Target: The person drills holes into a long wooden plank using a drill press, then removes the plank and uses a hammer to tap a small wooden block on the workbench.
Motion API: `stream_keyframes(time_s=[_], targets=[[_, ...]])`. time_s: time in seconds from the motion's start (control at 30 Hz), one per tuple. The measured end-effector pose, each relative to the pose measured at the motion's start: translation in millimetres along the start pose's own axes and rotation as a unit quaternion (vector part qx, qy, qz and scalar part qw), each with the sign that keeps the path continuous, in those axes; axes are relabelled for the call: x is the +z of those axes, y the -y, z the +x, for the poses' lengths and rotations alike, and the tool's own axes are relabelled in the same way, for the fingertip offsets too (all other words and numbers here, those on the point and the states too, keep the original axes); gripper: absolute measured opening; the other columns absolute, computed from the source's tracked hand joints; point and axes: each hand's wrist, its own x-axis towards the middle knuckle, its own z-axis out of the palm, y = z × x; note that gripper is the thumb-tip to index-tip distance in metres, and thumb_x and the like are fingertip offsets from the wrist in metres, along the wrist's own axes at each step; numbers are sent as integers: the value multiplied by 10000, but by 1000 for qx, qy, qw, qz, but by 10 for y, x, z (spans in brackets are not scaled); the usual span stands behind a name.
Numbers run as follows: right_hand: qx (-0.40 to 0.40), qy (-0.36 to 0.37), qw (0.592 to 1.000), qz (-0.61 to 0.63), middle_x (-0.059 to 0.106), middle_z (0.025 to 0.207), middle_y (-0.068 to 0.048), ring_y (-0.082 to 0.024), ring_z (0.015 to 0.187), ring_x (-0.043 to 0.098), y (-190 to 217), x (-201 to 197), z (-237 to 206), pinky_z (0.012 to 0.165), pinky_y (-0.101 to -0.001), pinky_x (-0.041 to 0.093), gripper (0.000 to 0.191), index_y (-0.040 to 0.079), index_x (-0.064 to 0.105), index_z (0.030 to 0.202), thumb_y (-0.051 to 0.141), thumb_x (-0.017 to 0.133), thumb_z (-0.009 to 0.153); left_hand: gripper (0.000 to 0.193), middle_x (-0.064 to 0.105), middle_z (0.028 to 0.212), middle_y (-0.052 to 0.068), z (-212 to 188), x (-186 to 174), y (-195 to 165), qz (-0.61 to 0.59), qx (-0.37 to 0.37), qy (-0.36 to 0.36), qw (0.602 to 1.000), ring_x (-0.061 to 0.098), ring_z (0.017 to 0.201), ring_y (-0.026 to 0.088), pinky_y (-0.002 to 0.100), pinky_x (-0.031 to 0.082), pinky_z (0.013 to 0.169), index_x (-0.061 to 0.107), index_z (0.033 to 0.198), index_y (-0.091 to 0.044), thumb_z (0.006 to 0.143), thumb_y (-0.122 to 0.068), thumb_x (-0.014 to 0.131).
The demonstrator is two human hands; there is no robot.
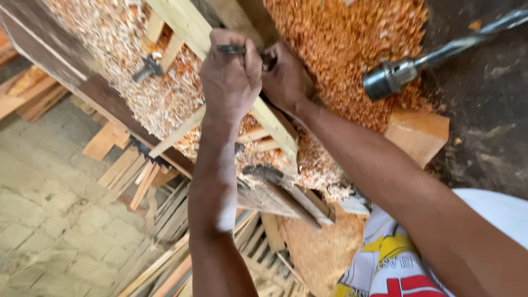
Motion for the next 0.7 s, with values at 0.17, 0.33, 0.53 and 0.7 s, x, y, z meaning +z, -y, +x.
stream_keyframes(time_s=[0.17, 0.33, 0.53, 0.7], targets=[[86, 58, 994, 18, 662, 1048, -41, -189, 953, 658, 77, -131, -22, 861, -428, 555, 356, 132, 596, 1108, 389, 787, 954, 103, 624, 854, 86, -56, -2, 10, -88, 53, -87, 991, 613, 584, 109, 245, 538, 443, 506, 1014, -116, 1073, -71, 577], [-95, 121, 982, 108, 644, 1184, -78, -211, 1071, 626, 97, -279, 44, 944, -417, 546, 399, 102, 572, 1280, 254, 795, 986, 127, 564, 799, 55, -80, -3, 17, 35, 15, -17, 999, 592, 606, 87, 225, 549, 477, 450, 1117, -74, 1128, -109, 572], [-37, 136, 982, 129, 670, 1222, -78, -208, 1126, 627, -86, -259, -12, 1028, -387, 548, 524, 112, 610, 1357, 286, 830, 914, 118, 652, 928, 84, -27, -84, -13, -135, -40, -46, 989, 692, 684, 97, 249, 594, 547, 444, 1130, -25, 1157, -90, 539], [-5, 81, 997, 19, 667, 1205, -92, -185, 1069, 641, -2, -170, -78, 918, -361, 550, 530, 80, 622, 1286, 360, 836, 890, 73, 672, 1082, 132, 33, -216, -130, -190, -26, -121, 974, 673, 690, 111, 224, 583, 560, 450, 1133, -22, 1134, -51, 516]])
